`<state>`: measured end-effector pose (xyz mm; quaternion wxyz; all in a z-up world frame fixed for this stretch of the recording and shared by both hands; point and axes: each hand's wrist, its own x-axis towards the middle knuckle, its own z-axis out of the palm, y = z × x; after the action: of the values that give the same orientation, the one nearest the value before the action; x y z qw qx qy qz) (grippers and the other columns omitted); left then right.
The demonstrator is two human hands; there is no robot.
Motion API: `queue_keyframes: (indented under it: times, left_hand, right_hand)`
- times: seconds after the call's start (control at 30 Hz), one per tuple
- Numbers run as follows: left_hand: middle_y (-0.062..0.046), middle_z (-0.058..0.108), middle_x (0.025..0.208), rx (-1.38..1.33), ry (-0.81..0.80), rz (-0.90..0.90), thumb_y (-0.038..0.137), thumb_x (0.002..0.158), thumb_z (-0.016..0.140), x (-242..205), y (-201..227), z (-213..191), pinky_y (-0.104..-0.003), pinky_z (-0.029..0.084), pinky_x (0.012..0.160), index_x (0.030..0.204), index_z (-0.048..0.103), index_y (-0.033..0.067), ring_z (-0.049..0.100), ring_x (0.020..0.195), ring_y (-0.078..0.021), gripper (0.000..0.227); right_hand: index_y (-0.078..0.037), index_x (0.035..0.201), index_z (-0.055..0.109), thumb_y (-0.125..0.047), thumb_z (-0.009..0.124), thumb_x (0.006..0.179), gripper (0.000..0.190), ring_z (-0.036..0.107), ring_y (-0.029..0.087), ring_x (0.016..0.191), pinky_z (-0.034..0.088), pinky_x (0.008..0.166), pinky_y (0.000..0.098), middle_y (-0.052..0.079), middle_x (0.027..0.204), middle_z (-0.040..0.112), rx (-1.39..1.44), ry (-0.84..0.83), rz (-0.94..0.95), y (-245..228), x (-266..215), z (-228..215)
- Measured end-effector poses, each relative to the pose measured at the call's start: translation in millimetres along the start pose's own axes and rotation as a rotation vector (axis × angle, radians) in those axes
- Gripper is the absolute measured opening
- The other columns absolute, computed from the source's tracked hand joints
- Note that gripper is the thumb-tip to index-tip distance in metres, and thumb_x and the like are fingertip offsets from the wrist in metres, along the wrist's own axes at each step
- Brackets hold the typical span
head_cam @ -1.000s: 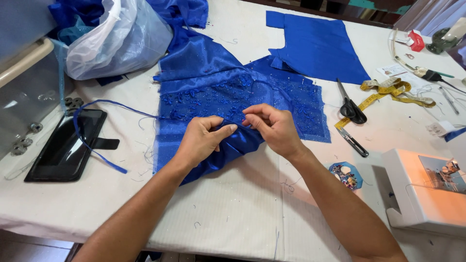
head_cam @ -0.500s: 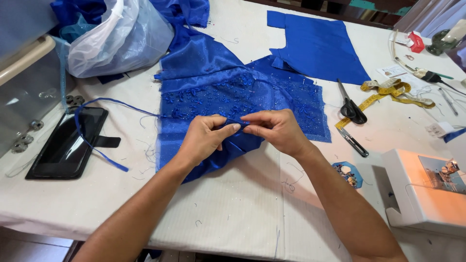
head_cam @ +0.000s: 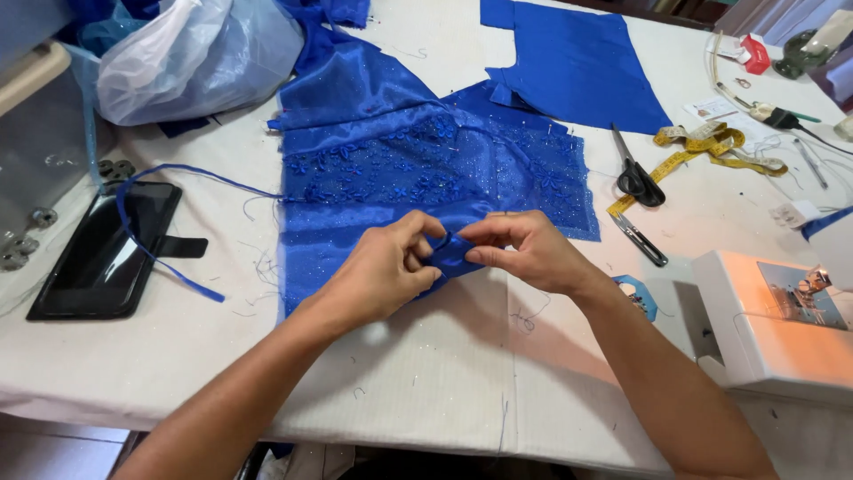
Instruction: The person pins a blue sparkly fabric piece on a white table. They align the edges of the fabric and insert pins from a small container to hold the layers together.
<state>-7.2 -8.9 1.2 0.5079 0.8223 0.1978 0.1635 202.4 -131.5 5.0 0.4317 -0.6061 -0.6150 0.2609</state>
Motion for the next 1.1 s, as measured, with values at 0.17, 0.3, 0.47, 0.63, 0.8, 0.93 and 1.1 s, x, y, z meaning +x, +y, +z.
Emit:
queue_keyframes:
  times: [0.17, 0.3, 0.47, 0.63, 0.8, 0.93, 1.1]
  left_hand:
    - [-0.01, 0.067, 0.094, 0.106, -0.008, -0.008, 0.004, 0.083, 0.068, -3.8, 7.8, 9.0, -0.035, 0.06, 0.073, 0.122, 0.056, 0.0103, 0.07, 0.081, -0.0213, 0.042]
    - [-0.008, 0.069, 0.093, 0.195, 0.025, 0.006, 0.004, 0.083, 0.069, -4.8, 6.5, 13.3, -0.033, 0.06, 0.07, 0.119, 0.059, 0.0133, 0.071, 0.079, -0.0203, 0.039]
    - [-0.01, 0.071, 0.093, 0.216, 0.013, 0.028, 0.006, 0.083, 0.069, -4.6, 14.1, 14.0, -0.035, 0.06, 0.072, 0.116, 0.067, 0.013, 0.073, 0.082, -0.0237, 0.033]
    - [-0.012, 0.072, 0.091, 0.21, -0.02, 0.065, 0.006, 0.082, 0.069, -7.0, 17.9, 16.4, -0.036, 0.06, 0.072, 0.108, 0.073, 0.0121, 0.072, 0.08, -0.0249, 0.027]
    - [-0.011, 0.072, 0.084, 0.234, -0.07, 0.105, 0.011, 0.084, 0.07, -12.5, 8.0, 32.4, -0.037, 0.06, 0.069, 0.097, 0.077, 0.0144, 0.073, 0.077, -0.0284, 0.015]
    - [-0.007, 0.073, 0.082, 0.319, -0.114, 0.218, 0.016, 0.084, 0.07, -22.6, -8.7, 54.6, -0.038, 0.06, 0.068, 0.096, 0.076, 0.0177, 0.073, 0.079, -0.0284, 0.013]
    - [-0.002, 0.065, 0.085, 0.571, -0.192, 0.33, 0.022, 0.088, 0.061, -28.7, -35.3, 77.0, -0.048, 0.05, 0.061, 0.094, 0.068, 0.0193, 0.066, 0.076, -0.0303, 0.009]
  right_hand:
    - [-0.008, 0.104, 0.078, -0.013, 0.083, 0.081, 0.024, 0.068, 0.014, 0.083, 0.057, 0.081, 0.0316, 0.007, 0.086, 0.073, -0.034, 0.018, -0.073, -13.8, -9.6, 12.4]
    - [-0.006, 0.098, 0.079, -0.012, 0.078, 0.087, 0.012, 0.068, 0.011, 0.079, 0.057, 0.078, 0.0291, 0.005, 0.082, 0.074, 0.06, 0.076, -0.022, 2.3, -17.9, 17.6]
    - [-0.004, 0.099, 0.078, -0.011, 0.075, 0.09, 0.012, 0.067, 0.01, 0.079, 0.057, 0.079, 0.0289, 0.004, 0.084, 0.073, 0.193, 0.123, 0.023, 20.3, -26.9, 25.7]
    - [-0.003, 0.1, 0.077, -0.011, 0.075, 0.091, 0.013, 0.066, 0.01, 0.083, 0.057, 0.081, 0.0308, 0.005, 0.087, 0.072, 0.205, 0.143, 0.006, 11.9, -37.4, 26.1]
    - [-0.007, 0.1, 0.078, -0.014, 0.076, 0.089, 0.013, 0.068, 0.015, 0.089, 0.054, 0.085, 0.0337, 0.007, 0.093, 0.075, 0.094, 0.083, -0.082, 2.1, -57.2, 22.0]
    - [-0.008, 0.096, 0.077, -0.015, 0.077, 0.089, 0.011, 0.073, 0.025, 0.095, 0.052, 0.097, 0.0438, 0.008, 0.093, 0.076, 0.046, 0.071, -0.189, 9.8, -76.2, 19.6]
    - [-0.007, 0.103, 0.068, -0.014, 0.066, 0.096, 0.01, 0.071, 0.024, 0.106, 0.047, 0.111, 0.047, 0.003, 0.103, 0.073, -0.257, -0.062, -0.302, 24.9, -99.8, 22.6]
